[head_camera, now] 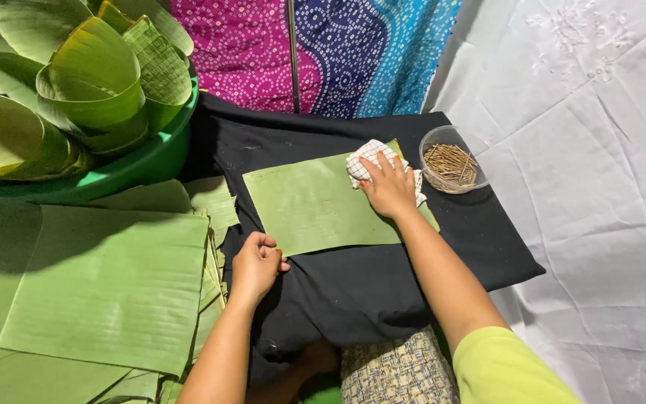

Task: Cleaning banana leaves with a cloth and folding them into cones, secured with small wooden sticks.

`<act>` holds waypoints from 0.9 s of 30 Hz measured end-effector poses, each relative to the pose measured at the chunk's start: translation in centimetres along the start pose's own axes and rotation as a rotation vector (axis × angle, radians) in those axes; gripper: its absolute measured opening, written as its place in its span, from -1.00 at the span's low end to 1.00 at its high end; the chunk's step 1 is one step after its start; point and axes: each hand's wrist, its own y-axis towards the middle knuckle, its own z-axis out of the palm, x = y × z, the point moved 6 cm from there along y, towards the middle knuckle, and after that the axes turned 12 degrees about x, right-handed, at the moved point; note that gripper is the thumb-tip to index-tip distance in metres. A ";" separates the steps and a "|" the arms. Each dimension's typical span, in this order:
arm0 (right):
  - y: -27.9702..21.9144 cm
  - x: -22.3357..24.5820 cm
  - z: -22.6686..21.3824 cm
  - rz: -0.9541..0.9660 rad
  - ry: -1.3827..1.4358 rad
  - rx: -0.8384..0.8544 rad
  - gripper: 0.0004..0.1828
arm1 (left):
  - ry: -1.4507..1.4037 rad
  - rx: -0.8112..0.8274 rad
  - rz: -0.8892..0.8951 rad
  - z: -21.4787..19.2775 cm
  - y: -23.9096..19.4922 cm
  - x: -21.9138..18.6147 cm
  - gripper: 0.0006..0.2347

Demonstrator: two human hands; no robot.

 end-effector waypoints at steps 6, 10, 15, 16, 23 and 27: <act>2.6 -1.1 0.3 -0.027 0.180 -0.363 -0.49 | 0.039 0.004 0.024 0.0 -0.5 -0.8 -0.86; -4.1 9.3 -2.6 -0.539 0.274 -0.752 -0.46 | -0.006 0.008 0.021 0.1 -0.2 -0.6 -0.89; -6.9 21.0 5.9 -0.612 -0.120 0.046 -0.49 | 0.246 -0.022 -0.034 -0.7 -0.3 -0.5 -0.79; -7.6 20.9 5.3 -0.613 -0.118 0.048 -0.49 | 0.247 -0.023 -0.037 -0.7 -0.2 -0.4 -0.79; -9.2 15.7 5.1 -0.495 -0.070 0.327 -0.31 | 0.161 -0.024 -0.050 -0.3 0.0 0.0 -0.87; -9.8 12.2 4.2 -0.406 -0.077 0.276 -0.30 | 0.066 0.000 -0.032 -0.2 -0.7 -1.0 -0.87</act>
